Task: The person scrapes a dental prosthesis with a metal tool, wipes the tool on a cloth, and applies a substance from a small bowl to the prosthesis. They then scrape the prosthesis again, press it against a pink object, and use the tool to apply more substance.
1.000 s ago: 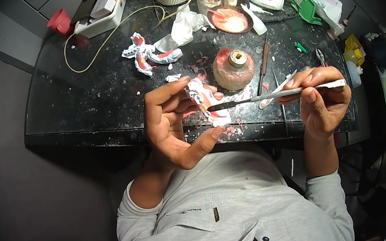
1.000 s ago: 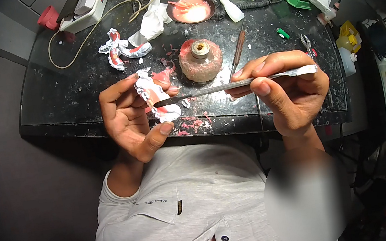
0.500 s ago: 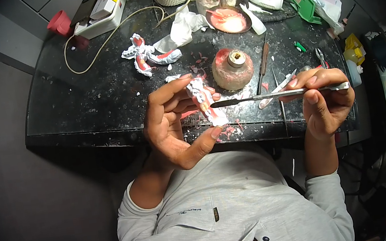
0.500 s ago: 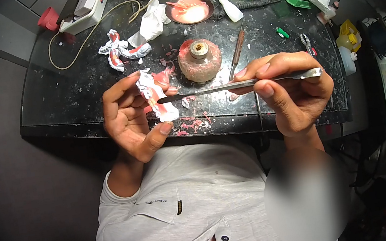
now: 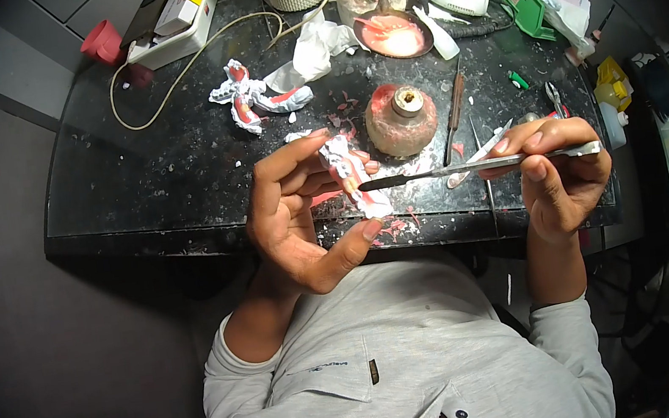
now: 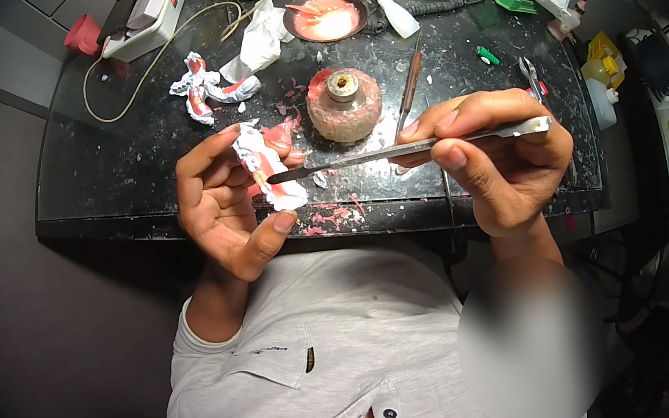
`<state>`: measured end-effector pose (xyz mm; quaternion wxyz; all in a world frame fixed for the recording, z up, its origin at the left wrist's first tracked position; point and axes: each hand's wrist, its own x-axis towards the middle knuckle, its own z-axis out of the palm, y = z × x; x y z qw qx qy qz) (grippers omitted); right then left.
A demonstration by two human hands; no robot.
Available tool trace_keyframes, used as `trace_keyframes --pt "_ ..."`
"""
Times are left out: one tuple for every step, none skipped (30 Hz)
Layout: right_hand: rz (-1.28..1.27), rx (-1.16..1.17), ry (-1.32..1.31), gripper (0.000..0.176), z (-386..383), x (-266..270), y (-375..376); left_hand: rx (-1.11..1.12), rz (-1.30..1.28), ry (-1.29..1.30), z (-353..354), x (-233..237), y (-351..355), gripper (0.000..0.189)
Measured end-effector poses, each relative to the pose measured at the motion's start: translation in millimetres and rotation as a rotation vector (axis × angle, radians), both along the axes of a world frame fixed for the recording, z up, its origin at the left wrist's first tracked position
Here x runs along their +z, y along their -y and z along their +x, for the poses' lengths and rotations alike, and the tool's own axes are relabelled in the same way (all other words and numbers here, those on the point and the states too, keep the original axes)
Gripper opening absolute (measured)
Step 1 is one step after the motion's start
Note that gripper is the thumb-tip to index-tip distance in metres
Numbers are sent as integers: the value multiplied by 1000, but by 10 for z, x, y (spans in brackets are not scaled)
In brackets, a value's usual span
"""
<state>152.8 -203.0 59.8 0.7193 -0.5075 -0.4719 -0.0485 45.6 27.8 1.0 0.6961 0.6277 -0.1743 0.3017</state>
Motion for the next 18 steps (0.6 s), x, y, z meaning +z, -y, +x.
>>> trace_keyframes --pt "0 1 3 13 5 -4 3 1 0 1 1 -3 -5 76" --pt "0 2 3 13 3 -4 -1 2 6 1 3 -10 -12 76" --pt "7 -3 2 13 -1 -5 -4 3 12 0 3 -16 -14 75" --pt "15 -9 2 12 -5 -4 -5 3 12 0 4 -19 -14 75" --pt "15 -9 2 12 -2 0 -2 2 11 3 7 -20 -13 76" --pt "6 -7 13 12 2 7 0 1 10 7 9 -21 -13 76" --pt "-3 -5 24 12 6 11 4 0 10 7 7 -20 -14 76" --pt "-3 -5 24 12 14 -1 12 3 11 0 2 -19 -14 76" --pt "4 -22 45 12 23 -22 22 6 13 -6 -3 -17 -15 77" --pt "11 -39 65 12 29 -33 26 6 15 -6 -5 -18 -14 77" --pt "13 -38 66 12 22 -22 19 9 7 -6 -4 -24 -11 77" --pt "6 -32 42 12 6 -2 9 12 -1 -6 -2 -27 -8 77" --pt "-2 -25 19 12 -1 11 5 12 0 -5 1 -26 -8 77" --pt "-1 -25 20 12 3 11 9 11 -3 -6 1 -26 -7 77" --pt "-6 -25 37 12 10 9 13 10 -6 -7 1 -26 -8 77" --pt "-11 -24 55 12 14 7 15 10 -6 -7 0 -27 -10 77" --pt "-10 -24 55 12 10 5 14 9 -1 -6 -1 -29 -13 77" --pt "-2 -20 44 13 4 3 11 9 4 -5 -1 -30 -16 78"
